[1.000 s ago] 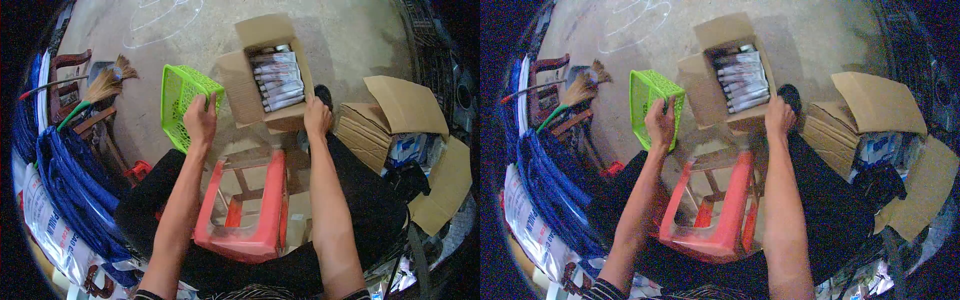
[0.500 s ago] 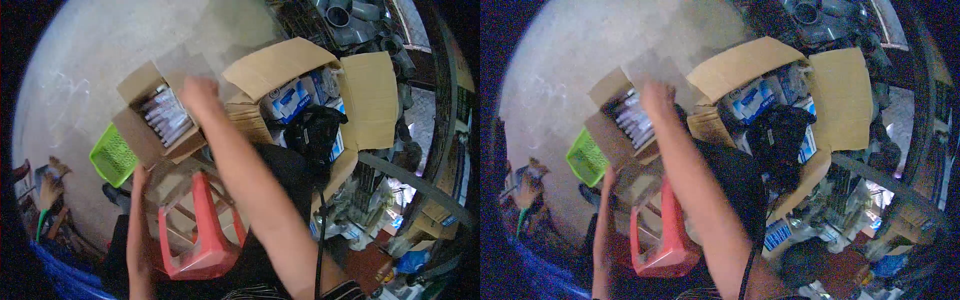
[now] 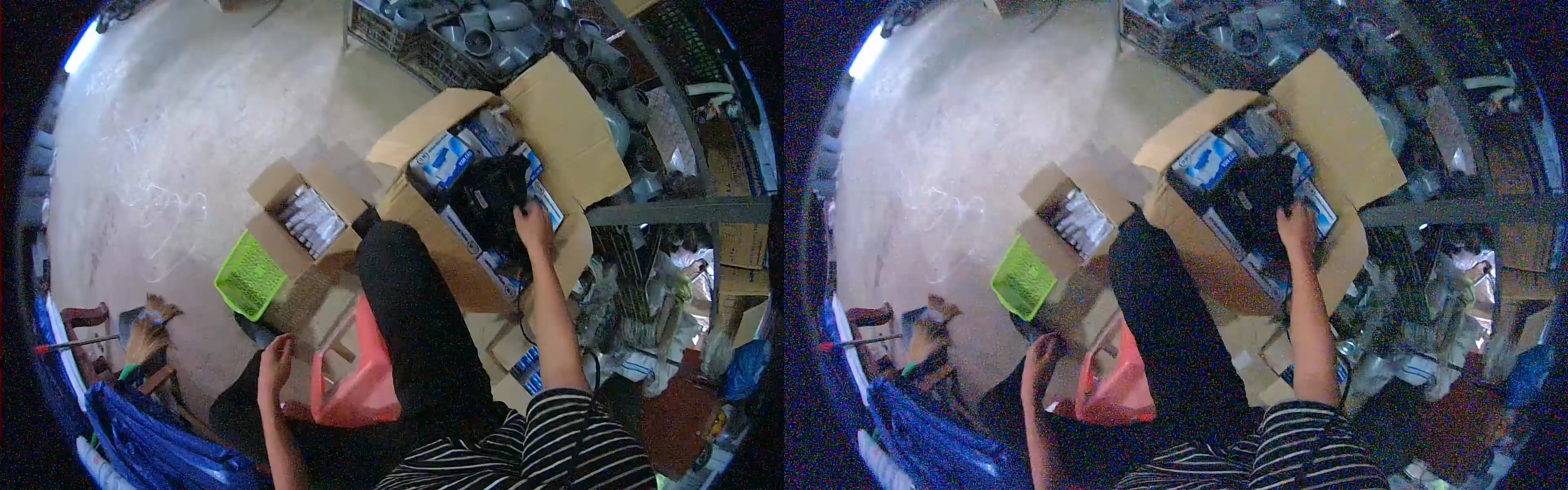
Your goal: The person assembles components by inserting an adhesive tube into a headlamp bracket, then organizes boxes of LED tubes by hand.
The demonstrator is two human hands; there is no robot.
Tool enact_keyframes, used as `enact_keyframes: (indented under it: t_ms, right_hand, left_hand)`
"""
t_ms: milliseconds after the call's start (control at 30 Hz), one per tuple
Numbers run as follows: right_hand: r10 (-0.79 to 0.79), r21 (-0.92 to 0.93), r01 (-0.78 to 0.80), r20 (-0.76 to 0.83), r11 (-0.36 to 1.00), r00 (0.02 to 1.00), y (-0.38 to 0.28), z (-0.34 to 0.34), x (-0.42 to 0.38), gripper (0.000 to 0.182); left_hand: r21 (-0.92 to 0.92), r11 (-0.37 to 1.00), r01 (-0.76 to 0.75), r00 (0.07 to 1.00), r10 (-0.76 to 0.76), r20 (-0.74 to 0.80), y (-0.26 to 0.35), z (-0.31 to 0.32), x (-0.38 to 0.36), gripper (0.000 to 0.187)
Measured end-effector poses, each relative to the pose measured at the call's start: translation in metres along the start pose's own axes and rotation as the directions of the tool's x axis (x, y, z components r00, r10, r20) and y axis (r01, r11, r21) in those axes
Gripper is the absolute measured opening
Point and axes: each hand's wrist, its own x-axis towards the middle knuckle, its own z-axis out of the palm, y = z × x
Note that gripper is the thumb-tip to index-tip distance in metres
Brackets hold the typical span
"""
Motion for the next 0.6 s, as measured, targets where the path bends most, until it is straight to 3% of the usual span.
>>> enact_keyframes:
  t_ms: [33,67,100,133,167,200,233,267,300,333,367,467,500,567,600]
  right_hand:
    - [-0.003,-0.063,0.000,-0.053,0.998,0.999,0.030,0.018,-0.018,0.051]
    - [-0.022,-0.002,0.023,0.066,1.000,0.998,0.052,0.029,-0.035,0.076]
    - [-0.037,0.213,-0.016,0.240,0.977,0.970,0.108,0.094,-0.032,0.082]
    - [-0.097,0.541,-0.074,0.281,0.838,0.955,0.100,0.080,-0.049,0.080]
    - [-0.136,0.538,0.021,0.175,0.842,0.975,0.116,0.091,-0.048,0.072]
    - [-0.174,0.520,0.114,0.067,0.847,0.983,0.133,0.103,-0.047,0.064]
    - [-0.155,0.308,0.121,0.090,0.944,0.984,0.157,0.123,-0.026,0.053]
    - [-0.126,0.331,0.109,0.031,0.937,0.991,0.161,0.100,-0.026,0.046]
    - [0.013,0.204,-0.020,0.035,0.979,0.999,0.122,0.045,-0.032,0.039]
    - [0.084,0.113,-0.077,-0.057,0.991,0.995,0.095,0.009,-0.034,0.039]
    - [0.063,0.143,-0.045,-0.124,0.989,0.990,0.067,-0.034,-0.040,0.045]
    - [-0.089,0.332,0.182,-0.277,0.926,0.957,-0.002,-0.115,-0.043,0.058]
    - [-0.163,0.387,0.287,-0.321,0.876,0.933,-0.036,-0.137,-0.051,0.054]
    - [-0.326,0.474,0.506,-0.412,0.720,0.851,-0.115,-0.184,-0.080,0.045]
    - [-0.419,0.505,0.580,-0.404,0.640,0.813,-0.155,-0.203,-0.104,0.037]
  left_hand:
    - [-0.089,0.996,-0.005,0.999,0.000,-0.051,-0.002,-0.009,0.000,0.032]
    - [0.170,0.977,-0.133,0.983,0.152,-0.107,0.026,-0.008,-0.009,0.032]
    - [0.261,0.961,-0.090,0.992,0.110,-0.064,0.018,-0.011,-0.007,0.032]
    - [0.123,0.988,-0.089,0.994,0.095,-0.050,0.015,-0.010,-0.015,0.031]
    - [0.239,0.958,-0.161,0.980,0.184,-0.078,0.018,-0.009,-0.021,0.031]
    - [0.281,0.953,-0.109,0.987,0.139,-0.086,0.008,-0.004,-0.019,0.032]
    - [0.204,0.970,-0.135,0.986,0.151,-0.064,0.021,-0.008,-0.030,0.033]
    - [0.210,0.976,-0.056,0.992,0.078,-0.096,0.021,0.002,-0.041,0.033]
    - [0.188,0.980,-0.062,0.986,0.089,-0.139,0.022,0.003,-0.041,0.033]
    - [0.173,0.982,-0.075,0.980,0.104,-0.168,0.024,0.004,-0.038,0.033]
    - [0.160,0.982,-0.096,0.975,0.125,-0.186,0.024,0.005,-0.038,0.033]
    - [-0.002,0.957,-0.289,0.917,0.277,-0.287,0.040,0.009,-0.021,0.033]
    - [-0.072,0.942,-0.329,0.907,0.294,-0.300,0.053,0.005,-0.016,0.033]
    - [-0.486,0.788,-0.379,0.923,0.282,-0.262,0.101,-0.006,-0.024,0.035]
    - [-0.472,0.758,-0.450,0.891,0.346,-0.294,0.122,-0.014,-0.028,0.036]
